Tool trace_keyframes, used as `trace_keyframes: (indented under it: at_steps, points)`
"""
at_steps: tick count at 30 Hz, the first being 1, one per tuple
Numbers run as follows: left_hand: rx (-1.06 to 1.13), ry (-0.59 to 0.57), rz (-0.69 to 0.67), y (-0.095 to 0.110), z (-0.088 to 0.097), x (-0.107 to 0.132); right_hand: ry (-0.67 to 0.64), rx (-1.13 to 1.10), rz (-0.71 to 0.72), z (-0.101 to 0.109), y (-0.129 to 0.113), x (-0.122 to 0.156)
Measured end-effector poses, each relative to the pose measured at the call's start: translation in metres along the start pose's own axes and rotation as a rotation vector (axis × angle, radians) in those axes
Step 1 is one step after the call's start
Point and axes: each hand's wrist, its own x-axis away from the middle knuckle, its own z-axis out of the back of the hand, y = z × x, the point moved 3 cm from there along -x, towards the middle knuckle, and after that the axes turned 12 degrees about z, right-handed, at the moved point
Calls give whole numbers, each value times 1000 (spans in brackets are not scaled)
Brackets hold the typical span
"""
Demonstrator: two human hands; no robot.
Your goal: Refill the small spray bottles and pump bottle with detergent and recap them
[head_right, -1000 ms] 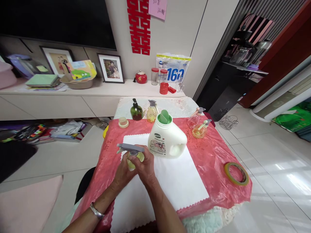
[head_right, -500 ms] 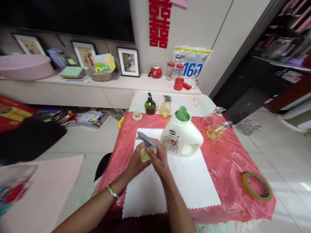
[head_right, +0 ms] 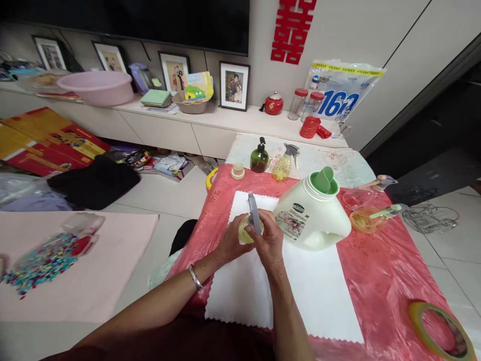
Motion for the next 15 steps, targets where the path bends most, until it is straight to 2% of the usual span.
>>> trace_keyframes:
  at_steps: [5, 15]
  points:
    - [0, 0, -9, 0, 1, -1, -101, -22, 18, 7, -3, 1]
    - [3, -11, -5, -6, -3, -1, -17, -29, 38, 3, 8, -2]
